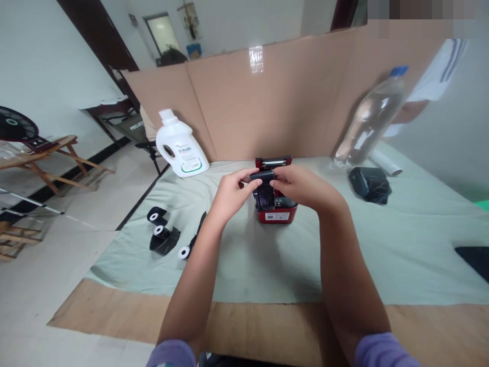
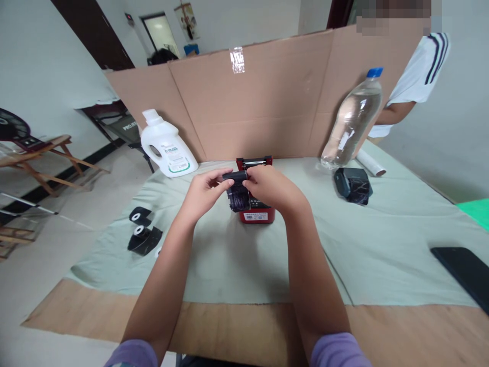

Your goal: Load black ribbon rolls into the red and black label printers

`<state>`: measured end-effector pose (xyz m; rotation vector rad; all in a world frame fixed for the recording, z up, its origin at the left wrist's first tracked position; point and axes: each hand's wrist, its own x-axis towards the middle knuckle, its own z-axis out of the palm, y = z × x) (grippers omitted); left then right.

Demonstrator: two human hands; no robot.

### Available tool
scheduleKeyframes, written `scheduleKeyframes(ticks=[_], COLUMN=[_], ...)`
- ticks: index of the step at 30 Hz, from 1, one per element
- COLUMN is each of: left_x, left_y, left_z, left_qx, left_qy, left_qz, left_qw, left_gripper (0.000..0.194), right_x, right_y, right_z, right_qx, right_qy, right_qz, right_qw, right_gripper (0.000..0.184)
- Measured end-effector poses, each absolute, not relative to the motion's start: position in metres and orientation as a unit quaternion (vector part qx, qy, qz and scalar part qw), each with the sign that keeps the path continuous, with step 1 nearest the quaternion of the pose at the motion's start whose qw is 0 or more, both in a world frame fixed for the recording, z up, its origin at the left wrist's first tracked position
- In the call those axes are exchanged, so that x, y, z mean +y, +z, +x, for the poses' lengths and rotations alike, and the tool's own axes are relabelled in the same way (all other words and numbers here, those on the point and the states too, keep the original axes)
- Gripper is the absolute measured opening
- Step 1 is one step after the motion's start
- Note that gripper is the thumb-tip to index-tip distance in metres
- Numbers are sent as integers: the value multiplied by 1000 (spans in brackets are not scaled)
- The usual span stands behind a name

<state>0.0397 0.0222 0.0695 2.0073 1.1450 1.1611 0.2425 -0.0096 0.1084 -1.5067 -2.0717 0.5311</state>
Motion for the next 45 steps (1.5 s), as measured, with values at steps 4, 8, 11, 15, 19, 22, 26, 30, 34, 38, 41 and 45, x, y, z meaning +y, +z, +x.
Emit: scheduleKeyframes(ticks=[4, 8, 11, 15, 19, 22, 26, 30, 34, 38, 41, 45], left_x=[25, 29, 31, 30, 34, 40, 44, 46, 43, 36, 29, 23], left_y=[61, 54, 50, 46, 39, 30, 23, 31, 44, 47, 44, 41], left_z=[46, 52, 55, 59, 62, 66, 65, 45, 22, 22, 33, 48], left_qx=[433, 431, 417, 396, 382, 367, 377, 432, 458, 406, 378, 415], left_qy=[437, 455, 463, 467, 484, 503, 452, 361, 314, 256, 197, 159], left_qz=[742, 730, 729, 728, 717, 700, 703, 744, 775, 829, 857, 849], left_qw=[268, 272, 284, 308, 325, 351, 399, 359, 301, 287, 288, 287], left_gripper=[37, 36, 30, 30, 26, 25, 35, 42, 33, 43, 49, 42], right_x=[-8, -6, -4, -2, 0, 1, 9, 29, 48, 55, 55, 54], right_y=[103, 98, 97, 96, 95, 94, 87, 68, 48, 42, 45, 48], right_z=[233, 228, 226, 224, 228, 232, 239, 252, 259, 256, 253, 252], right_qx=[-751, -751, -751, -754, -755, -762, -773, -748, -718, -709, -713, -716], right_qy=[137, 84, 85, 99, 139, 172, 185, 204, 200, 174, 166, 161], right_qz=[-596, -610, -623, -624, -615, -591, -573, -610, -647, -662, -668, -671], right_qw=[250, 238, 202, 179, 179, 200, 201, 162, 162, 169, 137, 103], right_gripper=[28, 24, 18, 14, 6, 15, 15, 11, 20, 30, 29, 31])
